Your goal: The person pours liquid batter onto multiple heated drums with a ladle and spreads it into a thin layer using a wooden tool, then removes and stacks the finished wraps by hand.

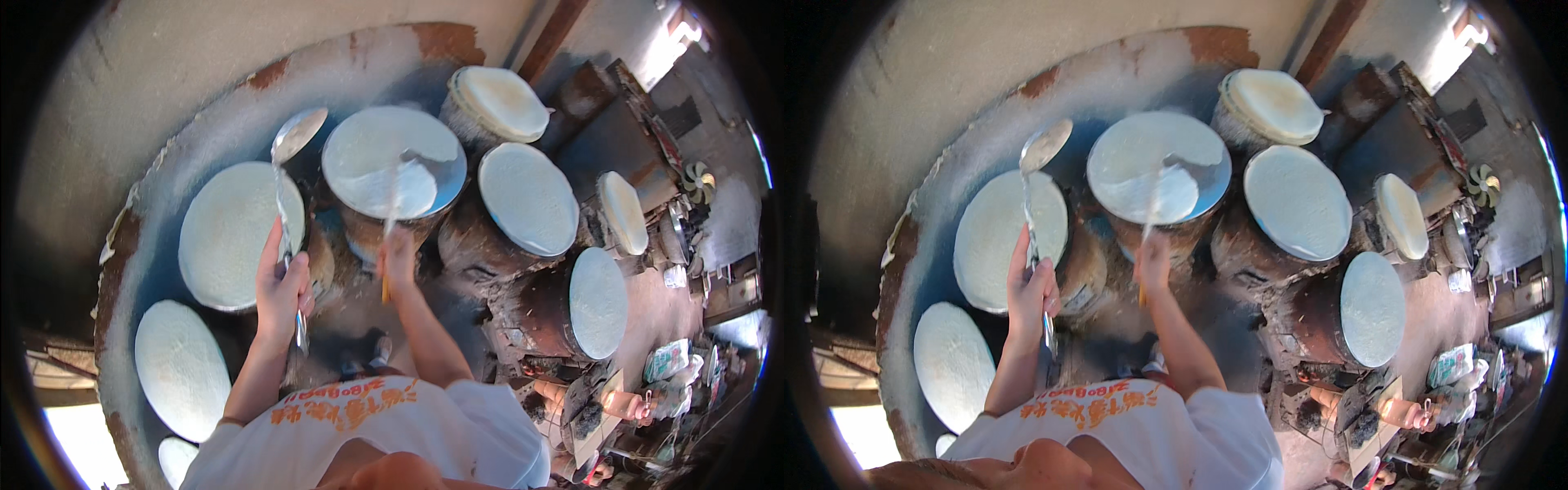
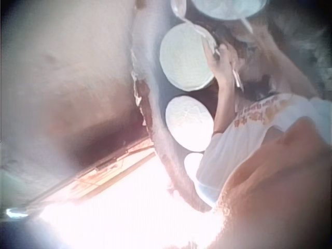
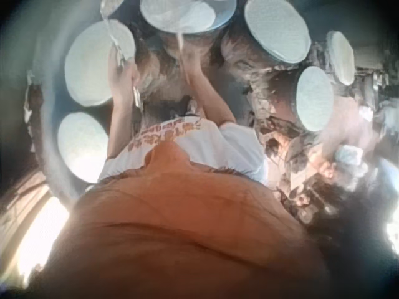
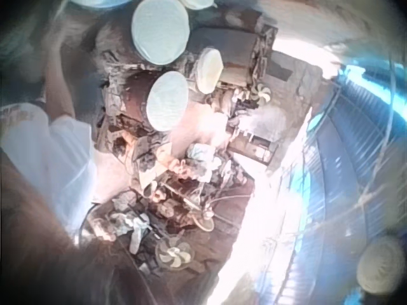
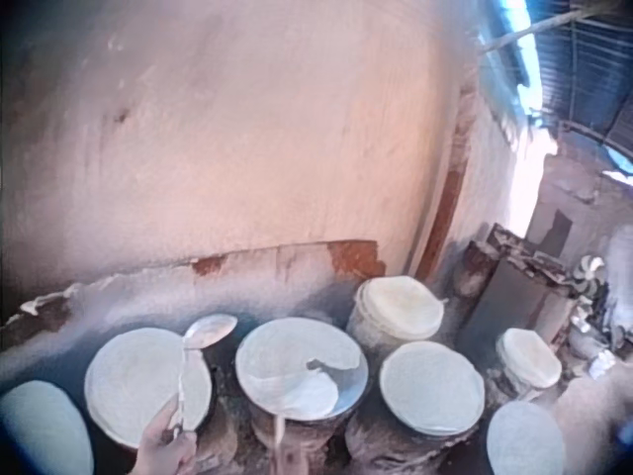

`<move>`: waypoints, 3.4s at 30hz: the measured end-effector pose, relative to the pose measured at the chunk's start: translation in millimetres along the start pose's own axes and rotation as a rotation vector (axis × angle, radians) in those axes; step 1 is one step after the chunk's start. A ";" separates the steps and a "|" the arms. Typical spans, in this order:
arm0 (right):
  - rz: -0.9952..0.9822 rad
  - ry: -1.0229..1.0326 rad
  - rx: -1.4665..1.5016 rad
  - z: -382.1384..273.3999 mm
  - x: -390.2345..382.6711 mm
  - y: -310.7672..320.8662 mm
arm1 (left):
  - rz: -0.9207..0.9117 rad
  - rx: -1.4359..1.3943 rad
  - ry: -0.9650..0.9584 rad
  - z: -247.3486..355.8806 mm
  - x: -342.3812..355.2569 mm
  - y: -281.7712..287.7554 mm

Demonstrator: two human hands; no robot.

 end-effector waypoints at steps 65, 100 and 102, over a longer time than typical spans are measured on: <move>0.353 0.330 -1.194 -143.2 114.6 192.5 | -0.002 -1.048 0.893 -121.0 182.2 -195.1; -0.644 0.353 -0.971 -78.4 51.3 199.7 | -0.209 -1.858 0.287 -77.3 -42.0 -158.3; -0.757 -0.051 -0.930 -45.5 -16.1 185.7 | -0.242 -1.698 -0.051 -52.0 -134.2 -113.7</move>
Point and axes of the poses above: each hand's wrist, its own x-axis towards the middle knuckle, its own y-axis out of the back of the hand, z = x × y, the point moved 6 cm from there along x, towards the middle knuckle, and after that the axes turned 11 degrees about -y, right-handed, at the moved point
